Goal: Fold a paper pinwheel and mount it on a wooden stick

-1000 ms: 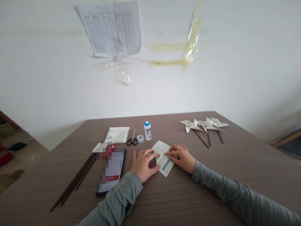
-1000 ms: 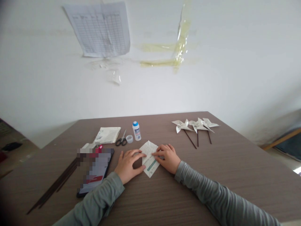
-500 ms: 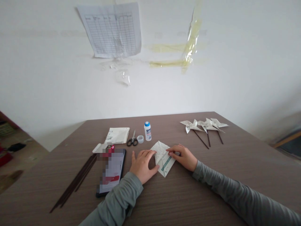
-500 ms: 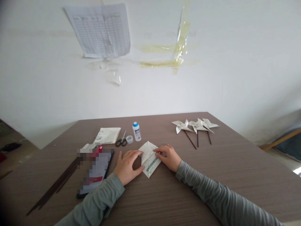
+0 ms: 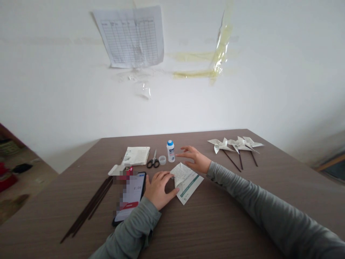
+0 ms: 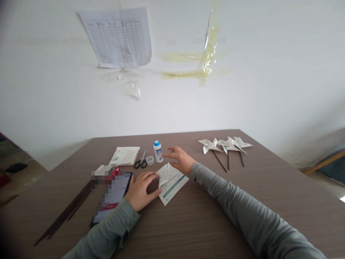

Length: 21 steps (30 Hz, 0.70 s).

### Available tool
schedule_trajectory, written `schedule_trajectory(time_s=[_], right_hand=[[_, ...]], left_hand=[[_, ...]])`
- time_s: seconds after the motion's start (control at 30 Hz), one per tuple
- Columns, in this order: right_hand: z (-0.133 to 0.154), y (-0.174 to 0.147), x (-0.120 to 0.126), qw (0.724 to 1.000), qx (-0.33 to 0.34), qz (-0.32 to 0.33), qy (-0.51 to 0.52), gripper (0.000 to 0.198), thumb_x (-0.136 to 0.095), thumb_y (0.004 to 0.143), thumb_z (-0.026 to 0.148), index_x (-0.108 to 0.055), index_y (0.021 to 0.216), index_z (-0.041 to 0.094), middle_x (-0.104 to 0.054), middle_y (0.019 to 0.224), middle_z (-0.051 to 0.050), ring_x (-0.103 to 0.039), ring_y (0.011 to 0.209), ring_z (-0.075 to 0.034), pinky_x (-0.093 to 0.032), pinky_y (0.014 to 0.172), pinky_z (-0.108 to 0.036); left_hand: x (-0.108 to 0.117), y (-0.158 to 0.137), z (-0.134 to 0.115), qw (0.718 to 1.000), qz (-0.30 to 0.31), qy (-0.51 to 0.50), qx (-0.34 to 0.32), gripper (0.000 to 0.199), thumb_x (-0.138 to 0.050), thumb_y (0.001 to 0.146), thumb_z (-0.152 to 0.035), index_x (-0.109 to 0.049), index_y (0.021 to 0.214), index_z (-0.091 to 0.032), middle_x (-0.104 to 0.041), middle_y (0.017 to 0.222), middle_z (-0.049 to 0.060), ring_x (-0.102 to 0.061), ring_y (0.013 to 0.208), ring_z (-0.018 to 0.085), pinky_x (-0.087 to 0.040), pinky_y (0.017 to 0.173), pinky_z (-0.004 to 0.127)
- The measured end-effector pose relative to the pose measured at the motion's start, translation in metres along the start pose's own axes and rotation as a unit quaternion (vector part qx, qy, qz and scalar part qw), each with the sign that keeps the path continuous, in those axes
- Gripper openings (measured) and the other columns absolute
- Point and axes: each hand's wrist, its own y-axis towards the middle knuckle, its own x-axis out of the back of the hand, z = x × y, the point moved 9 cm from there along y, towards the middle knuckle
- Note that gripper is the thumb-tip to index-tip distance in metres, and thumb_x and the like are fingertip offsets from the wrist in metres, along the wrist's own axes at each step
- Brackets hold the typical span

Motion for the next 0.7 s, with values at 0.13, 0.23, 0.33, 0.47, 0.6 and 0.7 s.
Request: schedule_trajectory(time_s=[0.13, 0.23, 0.33, 0.47, 0.6, 0.7], right_hand=[[-0.004, 0.026, -0.022, 1.000, -0.008, 0.029, -0.007, 0.065, -0.085, 0.111, 0.012, -0.090, 0.170, 0.040, -0.068, 0.190, -0.016, -0.075, 0.162, -0.039, -0.060, 0.145, -0.070], [-0.007, 0.040, -0.035, 0.999, -0.014, 0.039, -0.005, 0.067, -0.086, 0.108, 0.009, -0.091, 0.168, 0.039, -0.069, 0.188, -0.015, -0.077, 0.158, -0.038, -0.062, 0.144, -0.069], [-0.006, 0.050, -0.043, 0.999, -0.008, 0.045, 0.004, 0.070, -0.083, 0.108, 0.006, -0.090, 0.171, 0.037, -0.075, 0.181, -0.015, -0.077, 0.157, -0.036, -0.062, 0.145, -0.065], [-0.008, 0.055, -0.045, 0.999, -0.008, 0.042, 0.027, 0.074, -0.079, 0.106, 0.002, -0.089, 0.171, 0.037, -0.078, 0.177, -0.014, -0.079, 0.157, -0.034, -0.062, 0.145, -0.059], [-0.011, 0.057, -0.046, 0.999, -0.019, 0.033, 0.032, 0.075, -0.079, 0.106, 0.002, -0.090, 0.171, 0.038, -0.079, 0.177, -0.013, -0.081, 0.157, -0.033, -0.064, 0.143, -0.054], [-0.013, 0.057, -0.048, 0.999, -0.025, 0.025, 0.033, 0.072, -0.078, 0.109, 0.005, -0.090, 0.171, 0.040, -0.081, 0.173, -0.011, -0.083, 0.154, -0.032, -0.064, 0.142, -0.053]], left_hand=[[-0.009, 0.002, 0.008, 1.000, 0.005, 0.013, -0.005, 0.057, -0.094, 0.108, -0.057, -0.092, 0.161, -0.037, -0.081, 0.185, 0.016, -0.066, 0.179, 0.053, -0.034, 0.154, 0.099], [-0.004, 0.001, 0.006, 1.000, 0.006, 0.014, -0.007, 0.056, -0.093, 0.108, -0.057, -0.093, 0.160, -0.037, -0.080, 0.186, 0.016, -0.065, 0.180, 0.053, -0.036, 0.154, 0.098], [0.006, -0.002, 0.000, 1.000, 0.018, 0.002, -0.011, 0.058, -0.093, 0.108, -0.059, -0.093, 0.161, -0.035, -0.080, 0.186, 0.017, -0.064, 0.180, 0.055, -0.035, 0.152, 0.101], [0.012, -0.005, -0.004, 0.999, 0.044, -0.005, -0.006, 0.062, -0.091, 0.109, -0.065, -0.092, 0.164, -0.036, -0.077, 0.190, 0.017, -0.060, 0.184, 0.058, -0.033, 0.153, 0.103], [0.007, -0.003, -0.002, 1.000, 0.029, 0.010, -0.001, 0.061, -0.096, 0.107, -0.061, -0.093, 0.163, -0.036, -0.078, 0.189, 0.016, -0.059, 0.185, 0.058, -0.032, 0.154, 0.101], [0.005, -0.002, -0.002, 1.000, 0.020, 0.015, -0.012, 0.062, -0.097, 0.106, -0.060, -0.093, 0.162, -0.036, -0.081, 0.186, 0.016, -0.059, 0.185, 0.057, -0.032, 0.154, 0.101]])
